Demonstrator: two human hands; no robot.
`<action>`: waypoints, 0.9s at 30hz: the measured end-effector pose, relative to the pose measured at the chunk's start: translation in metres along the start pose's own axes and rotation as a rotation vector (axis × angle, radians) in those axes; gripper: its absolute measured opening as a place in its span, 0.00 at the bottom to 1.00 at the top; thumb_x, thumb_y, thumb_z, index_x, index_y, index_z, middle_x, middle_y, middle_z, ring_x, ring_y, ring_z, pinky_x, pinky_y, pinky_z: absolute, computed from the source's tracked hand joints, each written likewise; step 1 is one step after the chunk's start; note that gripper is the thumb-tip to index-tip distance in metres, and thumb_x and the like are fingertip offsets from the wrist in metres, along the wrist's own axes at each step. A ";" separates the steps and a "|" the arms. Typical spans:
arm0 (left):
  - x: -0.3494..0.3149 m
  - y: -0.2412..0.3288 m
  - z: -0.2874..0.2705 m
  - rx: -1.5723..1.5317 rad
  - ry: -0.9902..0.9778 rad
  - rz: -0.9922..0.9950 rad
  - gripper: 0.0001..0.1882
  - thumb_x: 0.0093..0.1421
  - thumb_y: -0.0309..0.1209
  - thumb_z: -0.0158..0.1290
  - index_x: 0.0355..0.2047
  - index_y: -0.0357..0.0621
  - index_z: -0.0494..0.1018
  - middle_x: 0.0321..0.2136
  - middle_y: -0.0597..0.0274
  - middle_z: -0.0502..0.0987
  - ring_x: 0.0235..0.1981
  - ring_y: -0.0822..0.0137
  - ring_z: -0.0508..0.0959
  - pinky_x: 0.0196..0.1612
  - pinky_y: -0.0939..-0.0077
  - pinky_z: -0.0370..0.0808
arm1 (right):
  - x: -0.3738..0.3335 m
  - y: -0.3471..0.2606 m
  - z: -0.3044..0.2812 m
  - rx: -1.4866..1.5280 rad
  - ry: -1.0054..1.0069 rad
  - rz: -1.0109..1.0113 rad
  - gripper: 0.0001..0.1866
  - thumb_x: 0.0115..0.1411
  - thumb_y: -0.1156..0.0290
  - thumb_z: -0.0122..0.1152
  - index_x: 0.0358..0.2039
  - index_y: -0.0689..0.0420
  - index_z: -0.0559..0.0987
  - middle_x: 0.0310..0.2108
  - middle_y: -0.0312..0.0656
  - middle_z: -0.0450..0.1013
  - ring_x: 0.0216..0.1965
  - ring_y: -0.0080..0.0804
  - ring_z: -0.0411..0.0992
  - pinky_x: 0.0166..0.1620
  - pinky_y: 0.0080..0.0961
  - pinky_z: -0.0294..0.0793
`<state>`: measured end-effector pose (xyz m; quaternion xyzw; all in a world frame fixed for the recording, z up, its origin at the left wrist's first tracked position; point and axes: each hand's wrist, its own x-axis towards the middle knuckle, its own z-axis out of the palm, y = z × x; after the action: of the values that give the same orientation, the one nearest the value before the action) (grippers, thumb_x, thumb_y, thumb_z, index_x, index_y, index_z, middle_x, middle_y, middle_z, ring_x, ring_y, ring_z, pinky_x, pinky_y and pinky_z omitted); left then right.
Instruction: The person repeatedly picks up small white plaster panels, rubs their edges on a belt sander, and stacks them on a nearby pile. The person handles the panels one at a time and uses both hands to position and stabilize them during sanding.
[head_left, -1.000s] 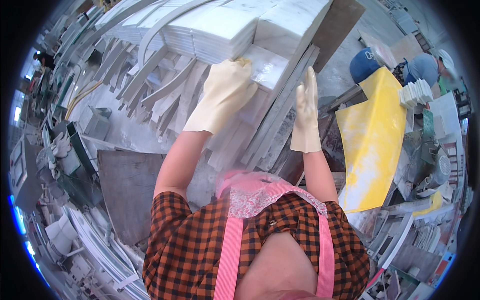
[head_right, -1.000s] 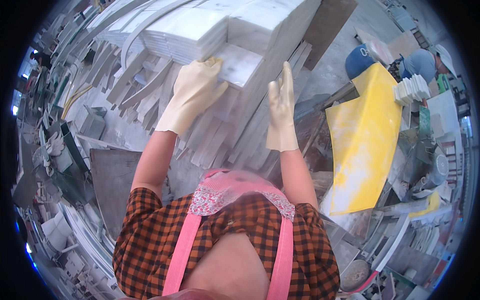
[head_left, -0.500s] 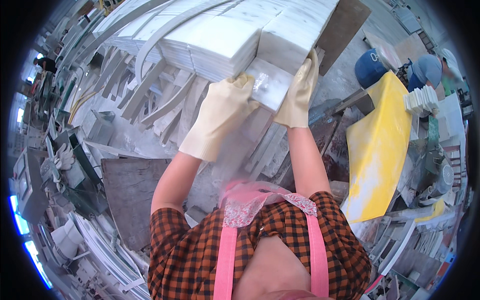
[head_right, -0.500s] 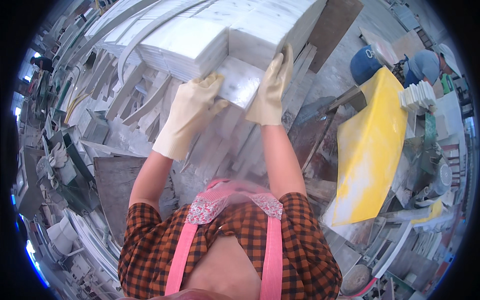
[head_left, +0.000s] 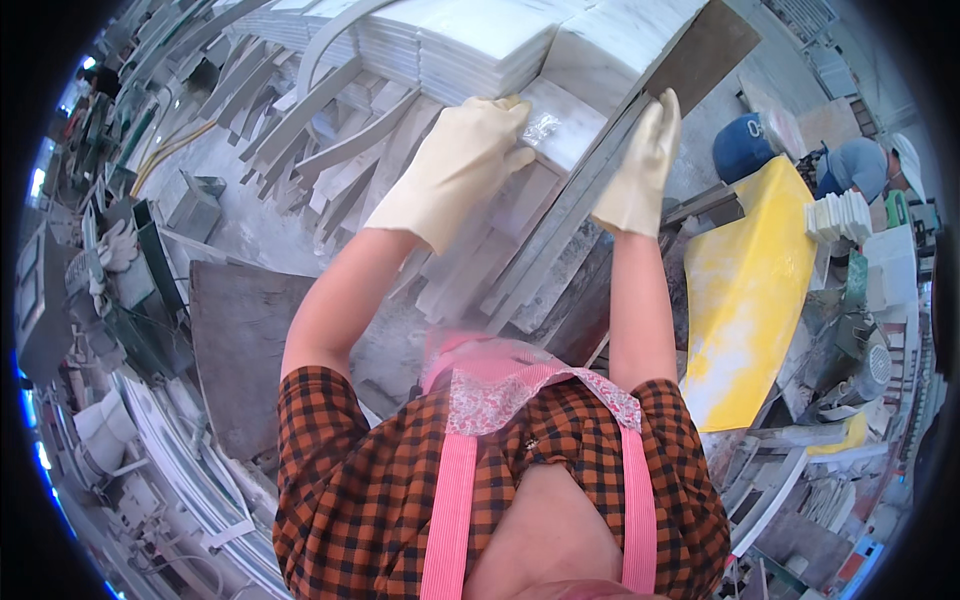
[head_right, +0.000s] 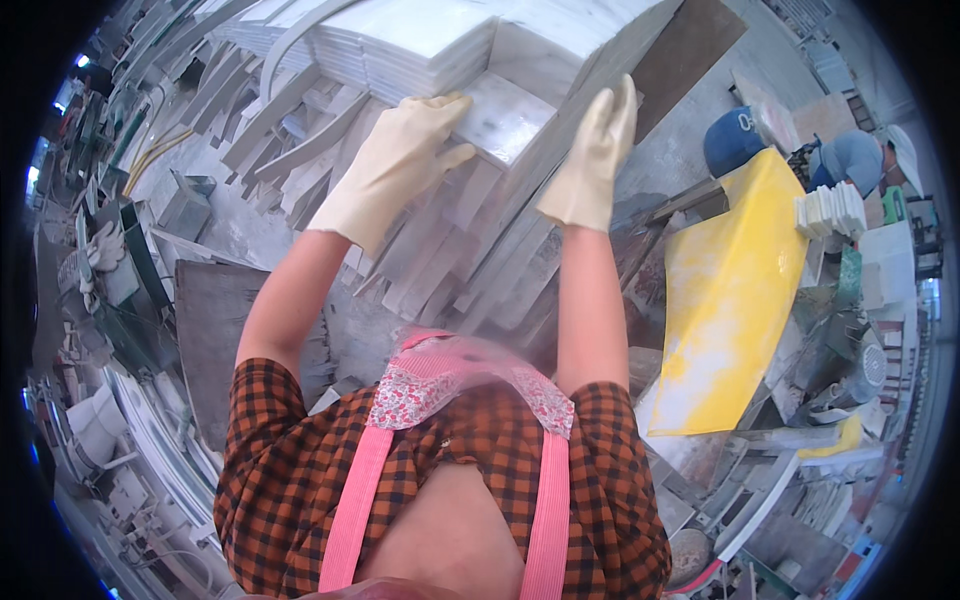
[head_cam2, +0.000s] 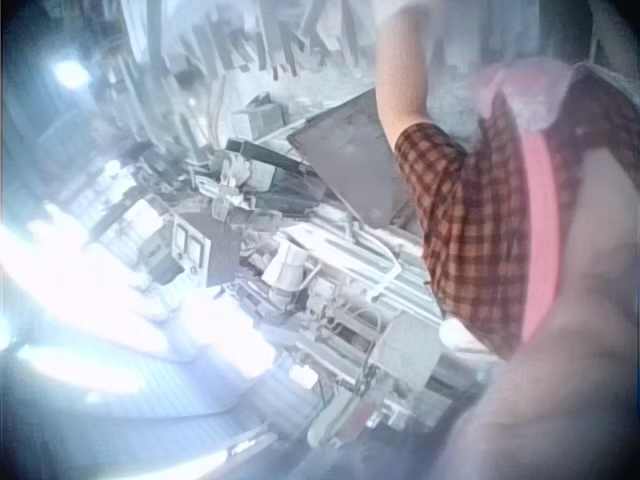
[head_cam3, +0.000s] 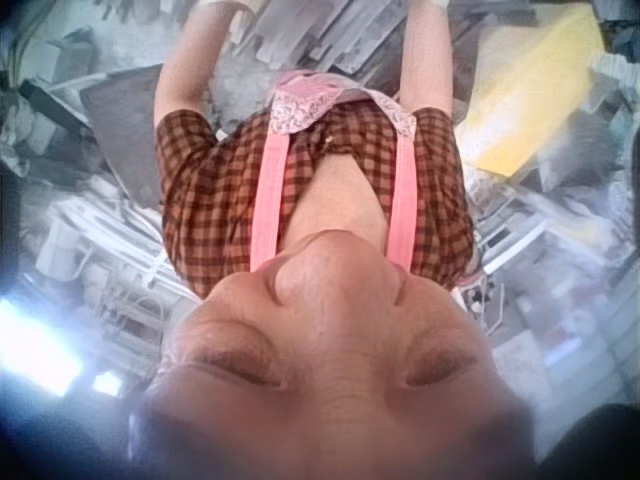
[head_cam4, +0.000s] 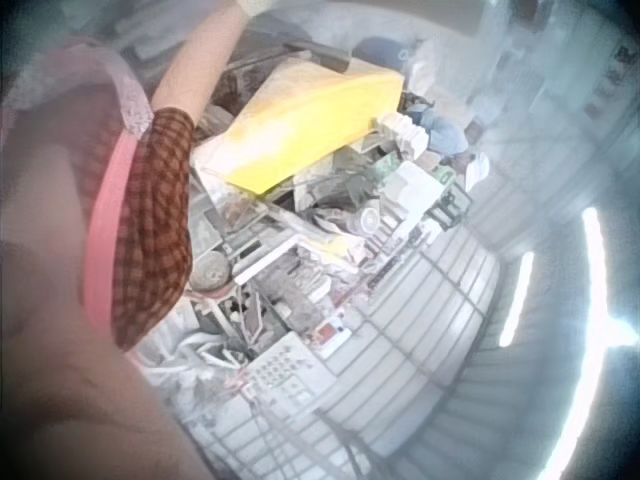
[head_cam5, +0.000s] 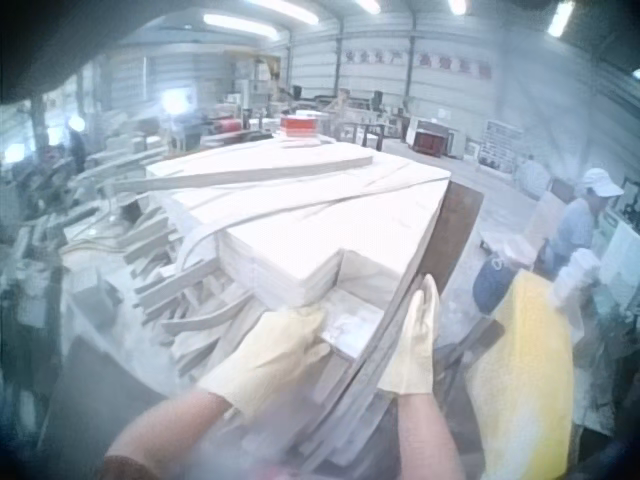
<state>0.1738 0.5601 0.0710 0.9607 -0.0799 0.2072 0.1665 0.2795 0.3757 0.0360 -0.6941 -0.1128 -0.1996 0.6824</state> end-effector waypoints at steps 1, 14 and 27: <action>0.000 -0.001 -0.004 -0.019 -0.029 -0.028 0.25 0.59 0.35 0.62 0.56 0.41 0.75 0.50 0.47 0.80 0.45 0.47 0.80 0.49 0.59 0.78 | -0.003 -0.006 -0.010 0.030 0.000 -0.005 0.31 0.76 0.56 0.43 0.70 0.64 0.59 0.71 0.52 0.56 0.72 0.43 0.55 0.73 0.35 0.52; -0.122 0.044 -0.016 -0.815 0.218 0.100 0.09 0.66 0.27 0.52 0.40 0.37 0.81 0.36 0.52 0.83 0.39 0.55 0.83 0.47 0.63 0.79 | -0.126 0.017 -0.160 -0.198 -0.199 0.631 0.25 0.75 0.55 0.48 0.50 0.65 0.81 0.26 0.42 0.82 0.29 0.26 0.78 0.44 0.25 0.78; -0.117 0.152 0.077 -1.143 -0.616 -0.544 0.14 0.69 0.33 0.52 0.41 0.32 0.80 0.32 0.55 0.84 0.38 0.71 0.80 0.54 0.73 0.70 | -0.199 -0.055 -0.259 -0.293 -0.105 0.602 0.18 0.72 0.60 0.50 0.48 0.57 0.83 0.34 0.40 0.77 0.33 0.25 0.77 0.39 0.25 0.77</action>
<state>0.0635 0.4015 -0.0008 0.7234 0.0234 -0.1979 0.6610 0.0457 0.1444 -0.0030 -0.7963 0.0921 0.0327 0.5970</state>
